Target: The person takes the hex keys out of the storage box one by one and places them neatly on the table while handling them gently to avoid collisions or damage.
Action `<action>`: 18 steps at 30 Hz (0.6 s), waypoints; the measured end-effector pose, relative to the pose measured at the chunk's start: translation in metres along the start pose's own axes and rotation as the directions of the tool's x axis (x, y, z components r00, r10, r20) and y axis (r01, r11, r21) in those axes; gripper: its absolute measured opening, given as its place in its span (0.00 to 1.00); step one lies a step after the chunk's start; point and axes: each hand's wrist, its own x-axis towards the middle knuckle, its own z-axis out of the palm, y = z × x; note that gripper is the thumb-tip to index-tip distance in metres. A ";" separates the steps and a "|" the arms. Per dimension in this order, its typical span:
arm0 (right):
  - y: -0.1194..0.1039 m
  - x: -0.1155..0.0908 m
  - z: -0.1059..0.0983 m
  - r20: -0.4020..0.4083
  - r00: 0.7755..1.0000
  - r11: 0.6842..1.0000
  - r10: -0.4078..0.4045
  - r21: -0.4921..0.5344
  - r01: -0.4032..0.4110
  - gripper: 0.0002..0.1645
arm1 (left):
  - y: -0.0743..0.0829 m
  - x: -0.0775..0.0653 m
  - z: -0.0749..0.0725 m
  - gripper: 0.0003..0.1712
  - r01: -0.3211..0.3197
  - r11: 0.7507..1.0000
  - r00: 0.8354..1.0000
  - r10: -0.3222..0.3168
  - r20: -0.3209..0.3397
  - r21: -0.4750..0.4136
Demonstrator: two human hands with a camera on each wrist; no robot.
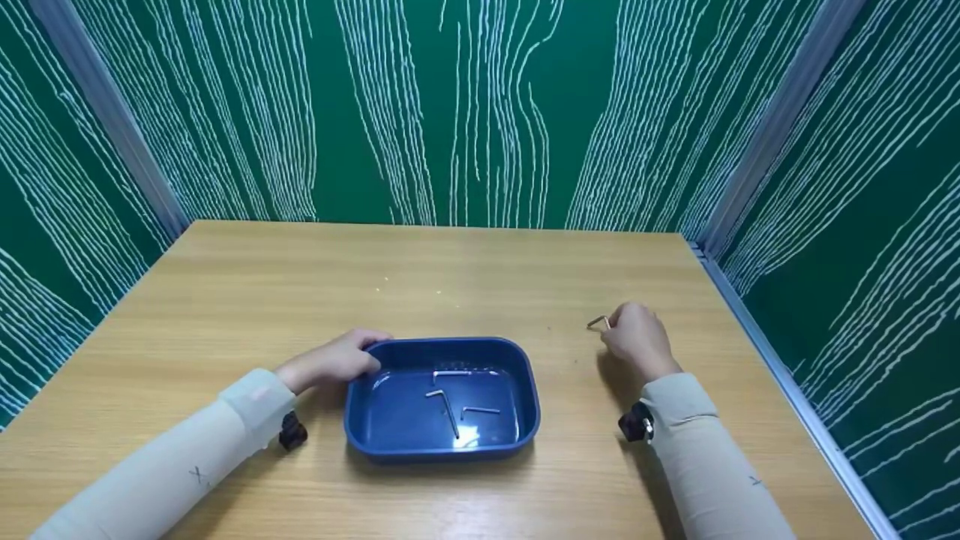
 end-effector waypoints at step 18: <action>0.017 0.002 0.004 -0.041 0.999 0.998 0.031 -0.048 -0.033 0.09 | 0.000 0.000 -0.001 0.24 0.037 0.999 0.999 -0.037 0.011 -0.008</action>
